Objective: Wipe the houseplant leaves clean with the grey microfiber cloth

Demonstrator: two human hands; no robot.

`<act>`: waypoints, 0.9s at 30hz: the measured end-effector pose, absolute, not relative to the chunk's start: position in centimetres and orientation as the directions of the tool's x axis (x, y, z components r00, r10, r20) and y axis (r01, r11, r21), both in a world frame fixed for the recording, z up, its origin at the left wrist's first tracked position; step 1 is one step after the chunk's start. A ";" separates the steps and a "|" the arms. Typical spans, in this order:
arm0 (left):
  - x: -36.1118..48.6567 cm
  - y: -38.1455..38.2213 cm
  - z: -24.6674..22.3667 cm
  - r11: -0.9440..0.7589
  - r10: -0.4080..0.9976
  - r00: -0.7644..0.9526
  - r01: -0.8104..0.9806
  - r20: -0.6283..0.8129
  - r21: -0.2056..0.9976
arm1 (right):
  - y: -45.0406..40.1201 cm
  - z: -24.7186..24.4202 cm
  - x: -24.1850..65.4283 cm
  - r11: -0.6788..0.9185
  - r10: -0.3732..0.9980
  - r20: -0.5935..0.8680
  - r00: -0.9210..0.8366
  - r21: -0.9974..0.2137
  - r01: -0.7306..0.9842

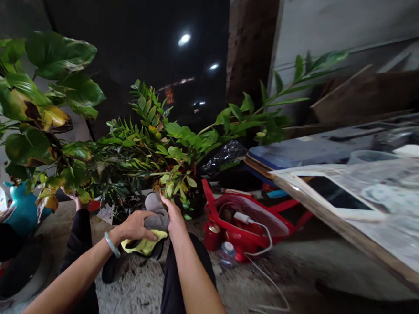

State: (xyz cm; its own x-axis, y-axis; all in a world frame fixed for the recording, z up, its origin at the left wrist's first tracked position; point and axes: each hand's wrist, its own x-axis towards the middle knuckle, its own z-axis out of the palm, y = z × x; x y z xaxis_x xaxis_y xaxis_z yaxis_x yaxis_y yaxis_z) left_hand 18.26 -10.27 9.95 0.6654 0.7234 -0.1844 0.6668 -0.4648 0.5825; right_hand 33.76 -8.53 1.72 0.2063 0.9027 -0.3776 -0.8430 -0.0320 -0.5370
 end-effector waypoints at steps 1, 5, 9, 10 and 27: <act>17.9 -10.6 10.1 -0.483 0.714 0.672 0.676 -0.196 0.556 | -8.6 1.5 33.8 -0.034 0.901 -0.381 0.209 -0.541 -0.840; 14.8 -11.3 12.7 -0.618 0.531 0.742 0.669 -0.409 0.412 | -8.9 1.2 33.9 -0.051 0.897 -0.390 0.206 -0.555 -0.831; 12.2 -10.6 18.6 -0.596 0.507 0.808 0.581 -0.301 0.554 | -9.3 1.2 34.2 -0.073 0.894 -0.405 0.190 -0.551 -0.831; 12.2 -10.3 19.9 -0.577 0.590 0.793 0.545 -0.151 0.608 | -9.4 1.2 34.2 -0.075 0.895 -0.406 0.186 -0.547 -0.834; 15.6 -10.9 21.5 -0.635 0.741 0.513 0.325 0.433 0.701 | -10.4 2.1 34.8 -0.063 0.921 -0.359 0.149 -0.518 -0.853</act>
